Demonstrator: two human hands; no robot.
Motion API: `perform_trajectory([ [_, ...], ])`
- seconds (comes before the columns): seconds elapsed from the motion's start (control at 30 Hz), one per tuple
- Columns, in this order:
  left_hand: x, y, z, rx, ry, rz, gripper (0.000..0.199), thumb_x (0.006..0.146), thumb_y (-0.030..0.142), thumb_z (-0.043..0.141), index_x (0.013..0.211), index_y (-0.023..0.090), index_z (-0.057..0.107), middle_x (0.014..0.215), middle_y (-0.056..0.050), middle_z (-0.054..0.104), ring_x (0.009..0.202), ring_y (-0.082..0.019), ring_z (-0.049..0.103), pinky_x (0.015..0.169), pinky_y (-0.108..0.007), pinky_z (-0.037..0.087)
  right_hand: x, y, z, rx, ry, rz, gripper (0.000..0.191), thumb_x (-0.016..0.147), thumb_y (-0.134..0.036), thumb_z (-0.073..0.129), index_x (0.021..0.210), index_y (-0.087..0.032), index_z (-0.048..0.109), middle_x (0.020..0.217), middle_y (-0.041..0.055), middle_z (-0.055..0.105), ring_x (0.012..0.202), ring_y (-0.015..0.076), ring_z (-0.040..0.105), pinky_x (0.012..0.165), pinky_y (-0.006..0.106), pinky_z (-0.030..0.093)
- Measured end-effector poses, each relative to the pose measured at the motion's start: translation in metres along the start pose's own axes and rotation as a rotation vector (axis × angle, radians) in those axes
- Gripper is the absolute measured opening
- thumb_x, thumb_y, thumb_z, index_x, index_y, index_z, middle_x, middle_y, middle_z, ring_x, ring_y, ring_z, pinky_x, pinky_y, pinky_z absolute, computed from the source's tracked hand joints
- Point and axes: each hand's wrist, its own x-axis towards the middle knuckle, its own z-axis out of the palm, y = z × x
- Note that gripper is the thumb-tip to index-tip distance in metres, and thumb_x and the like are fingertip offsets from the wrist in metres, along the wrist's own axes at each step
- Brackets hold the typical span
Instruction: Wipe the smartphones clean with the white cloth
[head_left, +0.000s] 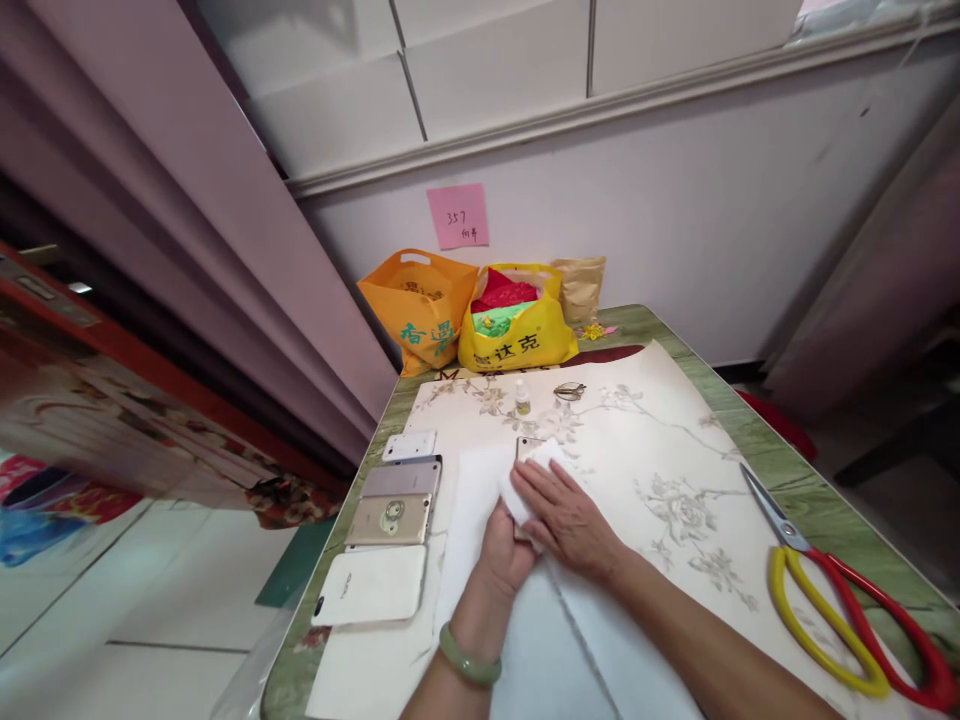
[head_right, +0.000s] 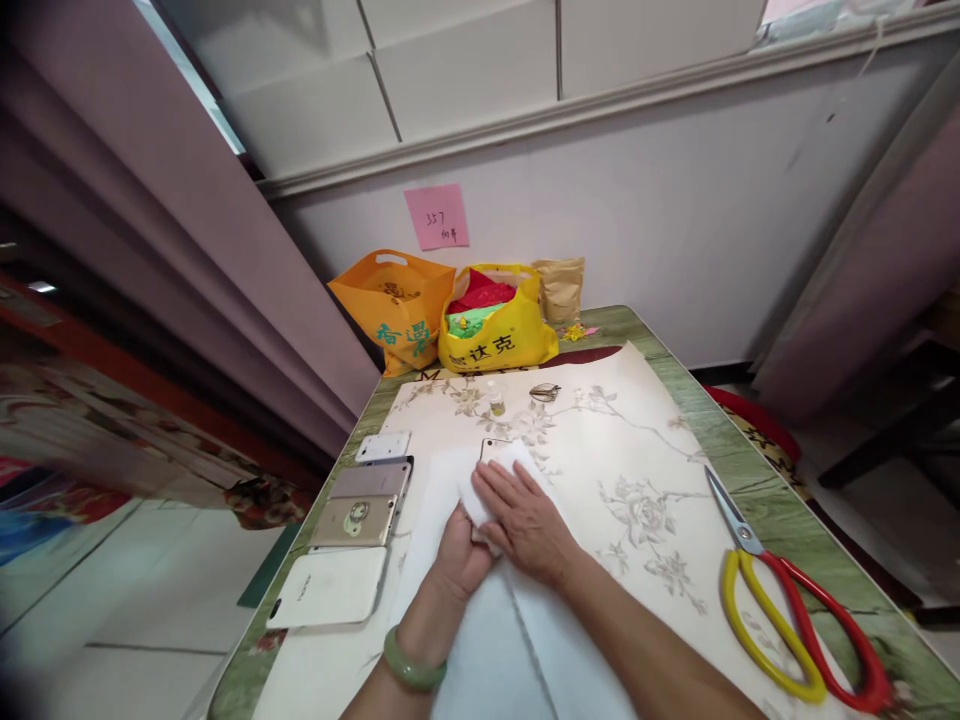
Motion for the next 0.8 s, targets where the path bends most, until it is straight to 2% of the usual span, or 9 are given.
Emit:
perform_trajectory([
  [0.1,0.001,-0.001,0.010,0.015,-0.058,-0.063,0.036,0.093,0.030,0.052,0.123,0.014,0.063,0.124,-0.009,0.067,0.119,-0.020,0.059,0.106,-0.030,0.042,0.000,0.003,0.005,-0.105,0.090,0.250,0.063,0.099,-0.035,0.037,0.155,-0.015,0.014,0.157,0.0124,0.026,0.145,0.0262,0.023,0.118,0.054,0.020],
  [0.17,0.001,0.000,0.013,-0.012,-0.071,-0.074,0.037,0.093,0.030,0.052,0.123,0.012,0.063,0.125,-0.010,0.067,0.123,-0.021,0.056,0.109,-0.030,0.039,-0.002,0.003,0.006,-0.141,0.137,0.319,0.063,0.099,-0.033,0.038,0.155,-0.014,0.016,0.156,0.0130,0.029,0.145,0.0280,0.023,0.117,0.057,0.018],
  [0.23,0.000,0.001,0.012,-0.057,-0.034,-0.044,0.035,0.092,0.032,0.053,0.118,0.012,0.065,0.119,-0.011,0.070,0.120,-0.021,0.059,0.108,-0.030,0.040,-0.004,0.002,0.004,-0.117,0.138,0.227,0.058,0.098,-0.030,0.040,0.152,-0.015,0.025,0.153,0.0120,0.037,0.144,0.0274,0.027,0.118,0.056,0.017],
  [0.37,-0.005,0.004,0.005,-0.089,0.045,-0.043,0.038,0.088,0.042,0.059,0.103,0.009,0.070,0.099,-0.012,0.075,0.103,-0.022,0.067,0.101,-0.032,0.047,-0.009,-0.002,-0.005,0.056,0.075,-0.170,0.047,0.096,-0.033,0.045,0.141,-0.017,0.047,0.140,0.0087,0.054,0.136,0.0222,0.041,0.118,0.048,0.025],
  [0.47,-0.007,0.005,0.004,-0.063,0.002,-0.081,0.044,0.086,0.048,0.060,0.101,0.008,0.070,0.094,-0.013,0.075,0.097,-0.024,0.069,0.098,-0.035,0.049,-0.008,-0.003,-0.009,0.126,0.047,-0.272,0.044,0.096,-0.035,0.045,0.137,-0.019,0.051,0.136,0.0071,0.058,0.133,0.0207,0.046,0.117,0.046,0.029],
  [0.53,-0.006,0.004,0.005,-0.056,-0.004,-0.080,0.039,0.087,0.044,0.059,0.098,0.008,0.071,0.093,-0.012,0.075,0.097,-0.023,0.070,0.097,-0.033,0.049,-0.006,-0.002,-0.009,0.112,0.046,-0.227,0.044,0.097,-0.029,0.042,0.140,-0.021,0.048,0.138,0.0062,0.057,0.134,0.0199,0.045,0.117,0.047,0.028],
  [0.63,-0.004,0.001,0.009,-0.029,0.009,-0.036,0.029,0.089,0.034,0.058,0.101,0.011,0.070,0.098,-0.009,0.075,0.097,-0.019,0.069,0.098,-0.029,0.048,-0.004,0.002,-0.004,0.016,0.092,-0.029,0.049,0.098,-0.023,0.039,0.147,-0.021,0.038,0.145,0.0072,0.049,0.138,0.0215,0.039,0.118,0.051,0.023],
  [0.73,-0.003,-0.002,0.013,0.035,-0.035,-0.055,0.034,0.090,0.032,0.056,0.116,0.012,0.066,0.109,-0.009,0.073,0.105,-0.020,0.067,0.102,-0.031,0.046,-0.003,0.007,0.002,-0.093,0.169,0.205,0.054,0.099,-0.025,0.038,0.152,-0.020,0.028,0.151,0.0082,0.040,0.142,0.0254,0.032,0.118,0.056,0.020],
  [0.8,-0.002,-0.002,0.014,0.044,-0.054,-0.076,0.037,0.091,0.033,0.055,0.119,0.011,0.064,0.114,-0.011,0.072,0.109,-0.021,0.065,0.103,-0.033,0.045,-0.004,0.009,0.004,-0.125,0.205,0.274,0.057,0.098,-0.027,0.039,0.153,-0.020,0.024,0.153,0.0087,0.037,0.142,0.0273,0.030,0.117,0.057,0.020],
])
